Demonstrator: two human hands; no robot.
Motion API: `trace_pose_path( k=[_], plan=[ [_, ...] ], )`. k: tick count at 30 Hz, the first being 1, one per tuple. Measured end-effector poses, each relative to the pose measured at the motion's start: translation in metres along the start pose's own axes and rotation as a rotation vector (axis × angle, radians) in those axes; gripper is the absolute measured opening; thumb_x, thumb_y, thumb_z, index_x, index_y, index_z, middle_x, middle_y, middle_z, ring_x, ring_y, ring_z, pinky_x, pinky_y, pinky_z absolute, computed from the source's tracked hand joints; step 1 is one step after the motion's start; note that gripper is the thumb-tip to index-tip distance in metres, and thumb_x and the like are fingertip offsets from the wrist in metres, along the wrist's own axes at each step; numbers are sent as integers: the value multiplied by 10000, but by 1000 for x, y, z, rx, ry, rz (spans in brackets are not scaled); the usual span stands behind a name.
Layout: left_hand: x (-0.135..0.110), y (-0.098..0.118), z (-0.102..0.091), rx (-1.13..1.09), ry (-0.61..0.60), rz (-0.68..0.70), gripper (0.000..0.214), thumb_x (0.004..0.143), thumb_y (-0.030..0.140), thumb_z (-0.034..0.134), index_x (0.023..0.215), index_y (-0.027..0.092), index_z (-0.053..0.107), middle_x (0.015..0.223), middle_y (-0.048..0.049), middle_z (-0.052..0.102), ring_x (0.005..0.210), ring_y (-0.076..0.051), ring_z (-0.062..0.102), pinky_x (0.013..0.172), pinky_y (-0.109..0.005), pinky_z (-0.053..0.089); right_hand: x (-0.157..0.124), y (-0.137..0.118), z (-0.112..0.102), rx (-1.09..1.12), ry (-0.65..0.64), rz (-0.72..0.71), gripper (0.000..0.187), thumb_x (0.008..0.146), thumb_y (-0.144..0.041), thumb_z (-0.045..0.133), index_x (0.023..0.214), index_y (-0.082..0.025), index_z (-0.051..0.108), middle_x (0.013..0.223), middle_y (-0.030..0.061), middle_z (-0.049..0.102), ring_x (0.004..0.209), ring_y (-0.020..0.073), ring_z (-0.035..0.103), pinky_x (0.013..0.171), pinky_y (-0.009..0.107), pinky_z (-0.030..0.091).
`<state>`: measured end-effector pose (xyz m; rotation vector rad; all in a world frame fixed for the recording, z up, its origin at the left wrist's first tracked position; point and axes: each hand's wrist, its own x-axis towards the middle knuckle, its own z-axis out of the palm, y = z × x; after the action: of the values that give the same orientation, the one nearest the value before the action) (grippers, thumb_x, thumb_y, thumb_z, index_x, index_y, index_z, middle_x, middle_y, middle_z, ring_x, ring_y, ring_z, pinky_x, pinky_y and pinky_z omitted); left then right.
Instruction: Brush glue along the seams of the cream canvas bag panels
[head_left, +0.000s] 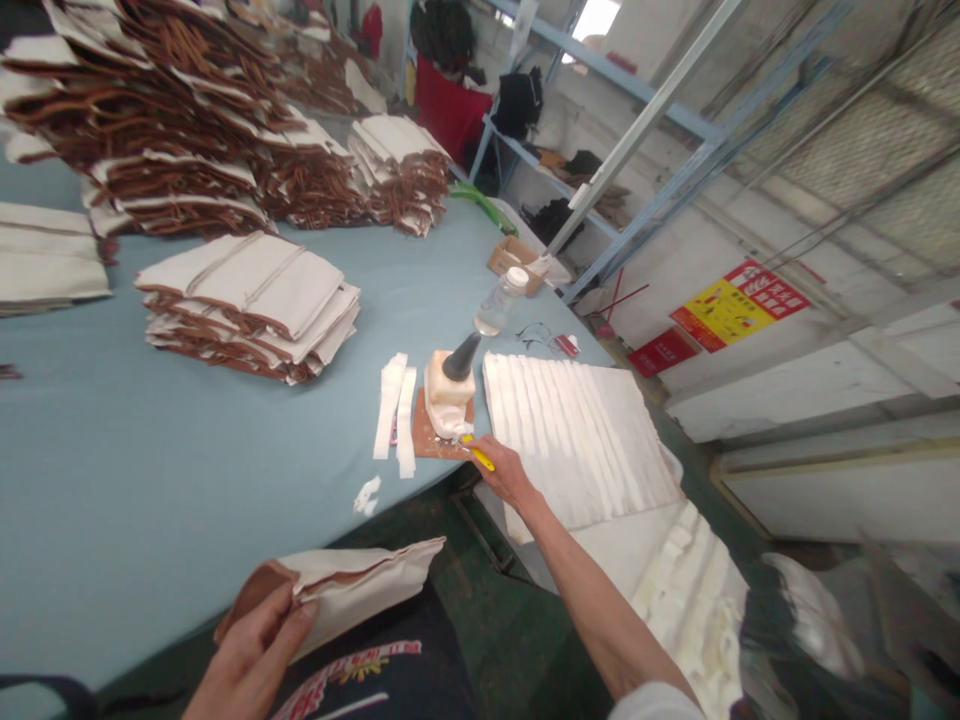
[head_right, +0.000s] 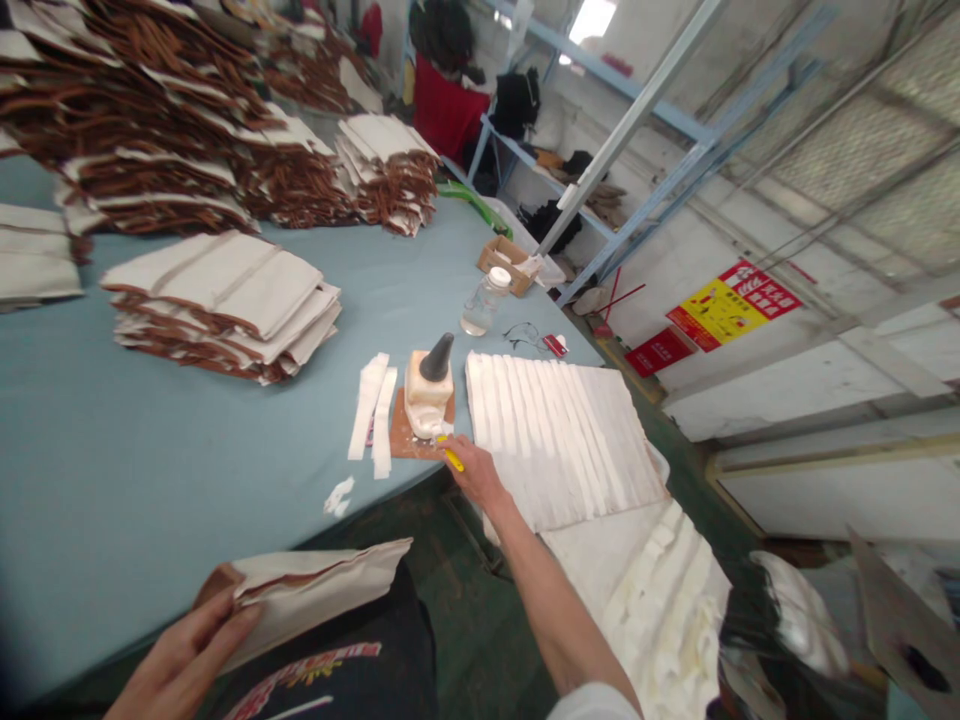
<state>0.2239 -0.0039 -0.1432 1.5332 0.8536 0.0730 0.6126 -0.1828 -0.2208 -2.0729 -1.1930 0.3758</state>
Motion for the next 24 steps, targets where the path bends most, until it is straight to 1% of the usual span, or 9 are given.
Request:
trace_pose_path(
  k=[2,5,10,12,14,16,19,22,24],
  plan=[
    [-2,2,2,8,73,12,544,983,715,574,1168,285,850,1168,-37,825,1066,-311,761,1023,-337,617,-4,-2,-3,2,-1,0,259,1033,-396,604,1148,-273,800,1103,80,772,1016,251,745,941,360,579],
    [-1,2,3,50,57,60,532,1003,690,566,1197,279,842,1190,-43,810,1060,-289,749,975,-294,608,-4,-8,-6,37,26,24,239,996,-401,649,1120,-280,813,1089,72,785,1004,250,754,925,357,583],
    [3,24,-2,64,108,220,512,1023,618,551,1179,229,844,1171,-88,794,1068,-302,713,1000,-342,580,-4,-29,-8,199,160,133,278,869,-515,781,975,-260,819,999,60,820,955,252,765,878,362,602],
    [1,41,-7,65,137,242,487,1027,572,541,1144,213,850,1144,-97,794,1048,-303,708,975,-353,578,-7,-43,-8,299,265,217,386,845,-596,785,961,-228,797,913,58,812,819,224,743,742,335,601],
    [-3,58,-13,57,150,241,469,1018,539,542,1122,201,850,1119,-103,795,1012,-301,711,899,-342,586,-10,-60,-9,415,387,316,497,863,-671,735,991,-191,755,742,18,748,582,160,636,547,277,518],
    [-8,70,-20,27,157,241,457,1014,515,538,1130,192,840,1100,-98,797,984,-291,713,884,-334,582,-10,-83,-11,535,493,395,549,851,-712,717,995,-182,711,658,-25,687,472,113,537,468,237,449],
    [-16,78,-29,1,160,249,411,1020,469,536,1140,197,818,1097,-74,796,994,-271,711,917,-321,564,-4,-129,-17,697,554,449,538,816,-700,749,975,-190,684,627,-49,652,447,87,510,449,208,429],
    [-23,78,-34,47,164,289,366,1039,417,507,1083,201,799,1010,-53,767,971,-248,702,845,-287,546,3,-187,-23,825,542,434,472,815,-650,767,926,-199,683,583,-69,609,454,77,500,440,182,406],
    [-27,79,-36,114,184,357,341,1046,375,490,998,199,778,918,-41,723,924,-232,688,802,-275,526,6,-228,-23,1008,480,421,420,787,-592,817,859,-204,673,492,-102,519,405,66,441,409,169,363]
  ],
)
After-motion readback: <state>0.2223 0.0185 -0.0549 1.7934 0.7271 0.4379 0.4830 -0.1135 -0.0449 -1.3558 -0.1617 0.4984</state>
